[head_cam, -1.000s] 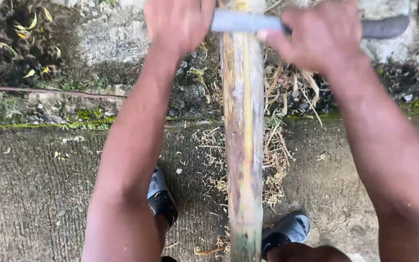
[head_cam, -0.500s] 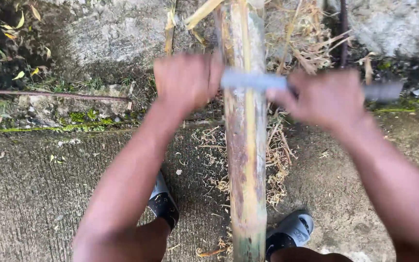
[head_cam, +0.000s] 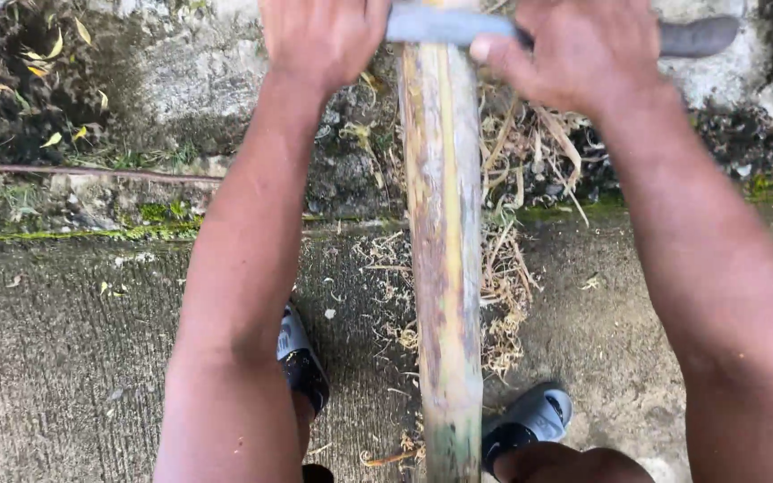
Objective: The recorder uses a machete to strip bark from a bamboo stalk or wood pole while sitting outdoors.
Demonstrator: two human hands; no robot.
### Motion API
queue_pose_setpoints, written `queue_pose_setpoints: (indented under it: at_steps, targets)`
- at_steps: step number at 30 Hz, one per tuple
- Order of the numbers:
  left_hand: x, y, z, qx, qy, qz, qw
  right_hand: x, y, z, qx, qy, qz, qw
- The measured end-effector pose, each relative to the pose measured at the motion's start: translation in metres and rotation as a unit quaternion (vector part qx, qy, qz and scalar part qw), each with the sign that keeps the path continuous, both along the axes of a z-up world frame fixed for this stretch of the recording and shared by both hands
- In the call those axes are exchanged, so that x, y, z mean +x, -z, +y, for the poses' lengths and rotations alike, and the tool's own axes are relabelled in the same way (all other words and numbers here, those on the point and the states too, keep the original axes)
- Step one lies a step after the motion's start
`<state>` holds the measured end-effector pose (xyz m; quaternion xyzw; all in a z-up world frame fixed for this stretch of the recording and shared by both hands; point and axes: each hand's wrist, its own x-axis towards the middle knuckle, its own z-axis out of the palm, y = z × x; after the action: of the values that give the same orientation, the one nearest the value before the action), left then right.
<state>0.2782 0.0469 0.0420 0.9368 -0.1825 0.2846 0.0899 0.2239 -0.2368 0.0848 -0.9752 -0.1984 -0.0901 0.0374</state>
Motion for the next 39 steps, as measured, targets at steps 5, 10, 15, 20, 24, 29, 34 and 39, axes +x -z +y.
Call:
queue_pose_setpoints:
  at_steps: [5,10,15,20,24,29,34,39]
  targets:
    - [-0.104,0.007,-0.002,-0.005,-0.003,0.098,0.995,-0.086,0.022,0.001,-0.084,-0.015,0.024,0.996]
    - [-0.218,0.001,0.001,0.033,-0.021,0.37,0.928,-0.181,0.053,0.002,-0.101,-0.099,0.088,0.986]
    - [-0.237,-0.015,0.013,0.082,0.146,0.028,0.986,-0.185,0.036,-0.002,-0.023,-0.085,0.122,0.989]
    - [-0.201,0.006,0.008,0.004,0.12,0.121,0.985,-0.162,-0.008,0.013,-0.059,-0.047,0.152,0.985]
    - [-0.184,0.035,-0.001,0.011,0.042,0.337,0.94,-0.142,0.007,0.009,-0.148,-0.051,0.142,0.977]
    - [-0.138,0.036,0.0,0.068,0.024,0.247,0.966,-0.107,0.011,0.015,-0.24,-0.011,0.19,0.952]
    - [-0.104,-0.027,0.0,0.031,-0.016,0.313,0.949,-0.054,0.003,0.017,-0.154,-0.07,0.05,0.984]
    - [-0.153,-0.016,-0.005,0.052,-0.013,0.365,0.93,-0.117,0.015,0.009,-0.098,-0.089,0.028,0.991]
